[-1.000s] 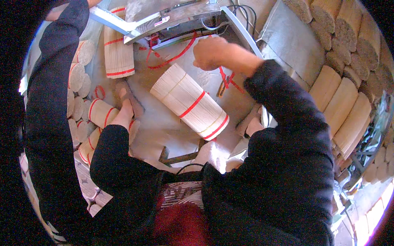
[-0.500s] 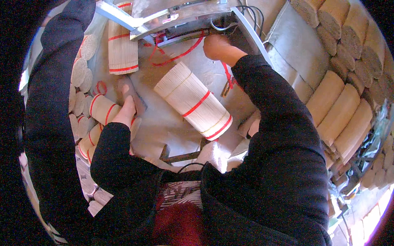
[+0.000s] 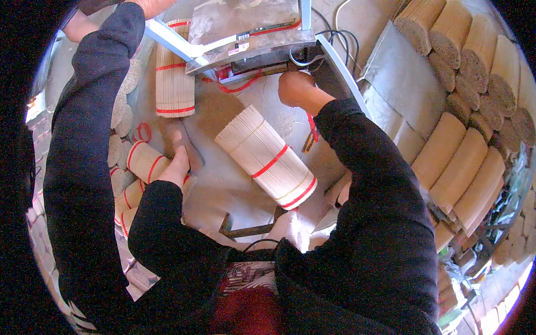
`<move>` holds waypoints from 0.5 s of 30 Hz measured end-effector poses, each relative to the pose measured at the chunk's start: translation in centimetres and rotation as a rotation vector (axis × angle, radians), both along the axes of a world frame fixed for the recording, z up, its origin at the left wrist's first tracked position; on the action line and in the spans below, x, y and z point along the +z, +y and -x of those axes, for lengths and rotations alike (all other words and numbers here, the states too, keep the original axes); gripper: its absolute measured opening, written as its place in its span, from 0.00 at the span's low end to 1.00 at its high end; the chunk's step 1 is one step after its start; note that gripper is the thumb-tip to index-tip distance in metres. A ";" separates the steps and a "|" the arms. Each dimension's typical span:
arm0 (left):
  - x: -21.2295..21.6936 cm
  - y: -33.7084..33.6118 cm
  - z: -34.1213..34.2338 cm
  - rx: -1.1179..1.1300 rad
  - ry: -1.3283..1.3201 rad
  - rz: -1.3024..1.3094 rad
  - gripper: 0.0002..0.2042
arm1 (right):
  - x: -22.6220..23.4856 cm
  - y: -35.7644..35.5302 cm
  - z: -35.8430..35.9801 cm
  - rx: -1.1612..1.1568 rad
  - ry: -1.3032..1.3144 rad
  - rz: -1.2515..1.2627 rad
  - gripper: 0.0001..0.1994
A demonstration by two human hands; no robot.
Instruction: The person binds bundles of sticks with red tape using a taping machine. The person then adjusts and threads tape inside the machine before taping another bundle of sticks.
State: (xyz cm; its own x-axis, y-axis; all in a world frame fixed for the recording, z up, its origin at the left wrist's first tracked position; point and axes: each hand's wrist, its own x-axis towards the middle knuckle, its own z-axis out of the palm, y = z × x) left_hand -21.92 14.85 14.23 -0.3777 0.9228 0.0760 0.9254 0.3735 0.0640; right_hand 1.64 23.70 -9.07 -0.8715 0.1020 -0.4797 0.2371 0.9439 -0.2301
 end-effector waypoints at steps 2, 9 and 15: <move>-0.1 0.2 0.0 0.008 0.021 0.025 0.32 | 2.0 0.3 0.4 0.068 -0.124 0.101 0.11; -0.1 -0.8 0.5 0.017 -0.032 0.040 0.31 | 11.5 6.9 3.2 0.375 0.067 0.040 0.10; 0.1 -0.1 -0.3 0.017 -0.084 0.000 0.30 | 4.5 13.3 4.0 -0.271 0.109 -0.105 0.21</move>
State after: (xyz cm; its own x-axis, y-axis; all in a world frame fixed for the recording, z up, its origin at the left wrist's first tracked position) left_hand -21.60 14.78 14.37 -0.3980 0.9163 0.0438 0.9105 0.3888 0.1408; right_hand -2.40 37.01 -4.55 -0.8516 0.3817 -0.3594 0.4626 0.8696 -0.1725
